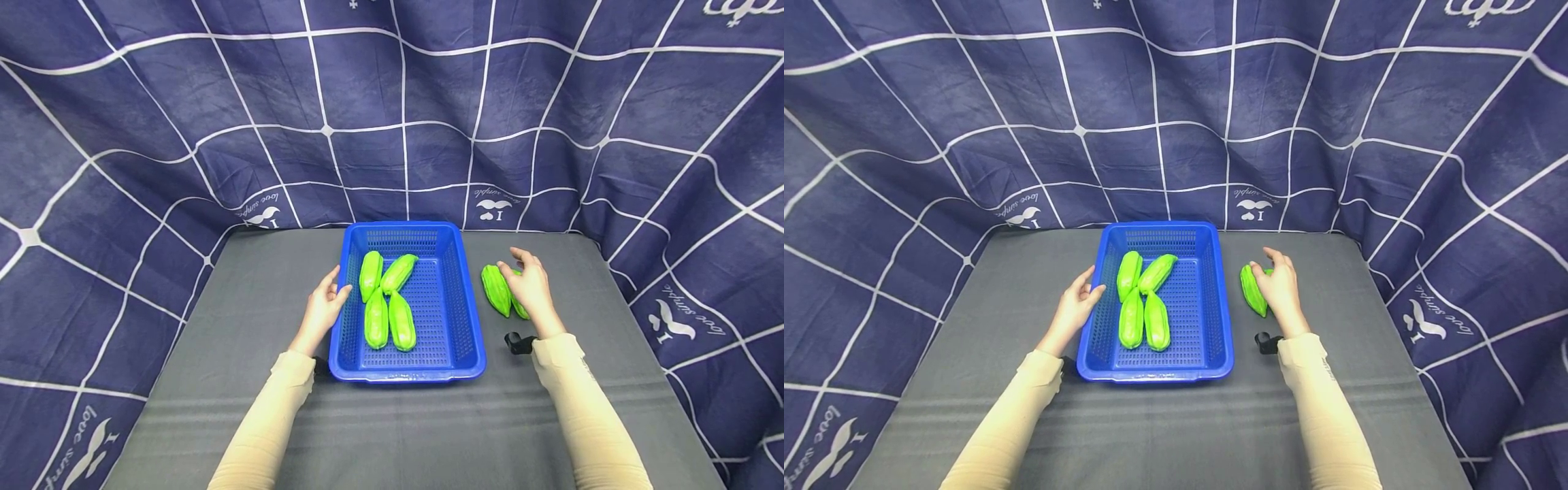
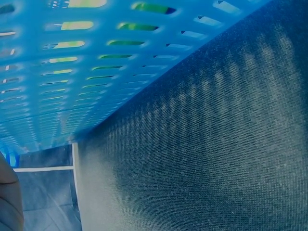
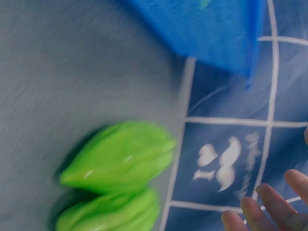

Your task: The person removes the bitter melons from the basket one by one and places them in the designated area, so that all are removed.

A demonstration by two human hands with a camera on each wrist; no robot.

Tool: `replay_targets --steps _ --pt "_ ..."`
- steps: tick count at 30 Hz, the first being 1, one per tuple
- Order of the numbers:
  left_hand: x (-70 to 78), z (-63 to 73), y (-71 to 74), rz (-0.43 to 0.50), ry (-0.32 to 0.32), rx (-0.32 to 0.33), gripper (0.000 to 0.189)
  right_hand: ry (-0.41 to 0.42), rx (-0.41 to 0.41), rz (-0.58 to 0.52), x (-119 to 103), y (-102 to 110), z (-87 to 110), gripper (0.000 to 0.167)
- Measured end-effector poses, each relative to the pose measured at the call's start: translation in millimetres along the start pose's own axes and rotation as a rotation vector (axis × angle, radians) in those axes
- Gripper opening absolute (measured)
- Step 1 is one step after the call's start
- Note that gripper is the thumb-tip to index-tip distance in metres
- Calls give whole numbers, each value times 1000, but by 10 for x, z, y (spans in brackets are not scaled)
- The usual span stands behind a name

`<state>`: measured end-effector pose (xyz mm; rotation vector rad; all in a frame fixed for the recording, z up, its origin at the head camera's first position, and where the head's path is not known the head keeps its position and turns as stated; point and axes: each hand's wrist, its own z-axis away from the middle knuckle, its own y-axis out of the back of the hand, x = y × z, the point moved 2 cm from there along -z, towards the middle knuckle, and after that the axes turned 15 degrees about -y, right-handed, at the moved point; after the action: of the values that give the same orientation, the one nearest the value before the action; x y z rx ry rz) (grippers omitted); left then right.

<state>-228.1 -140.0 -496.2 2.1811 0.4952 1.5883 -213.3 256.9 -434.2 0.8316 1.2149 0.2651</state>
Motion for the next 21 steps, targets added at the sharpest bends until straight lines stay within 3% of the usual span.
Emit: replay_targets --steps 11,21 --pt "6 -20 7 3 -17 7 57 111 -30 -116 -489 -128 231 50" --pt "6 -14 0 9 -12 10 56 166 -201 -113 -784 -525 476 59"
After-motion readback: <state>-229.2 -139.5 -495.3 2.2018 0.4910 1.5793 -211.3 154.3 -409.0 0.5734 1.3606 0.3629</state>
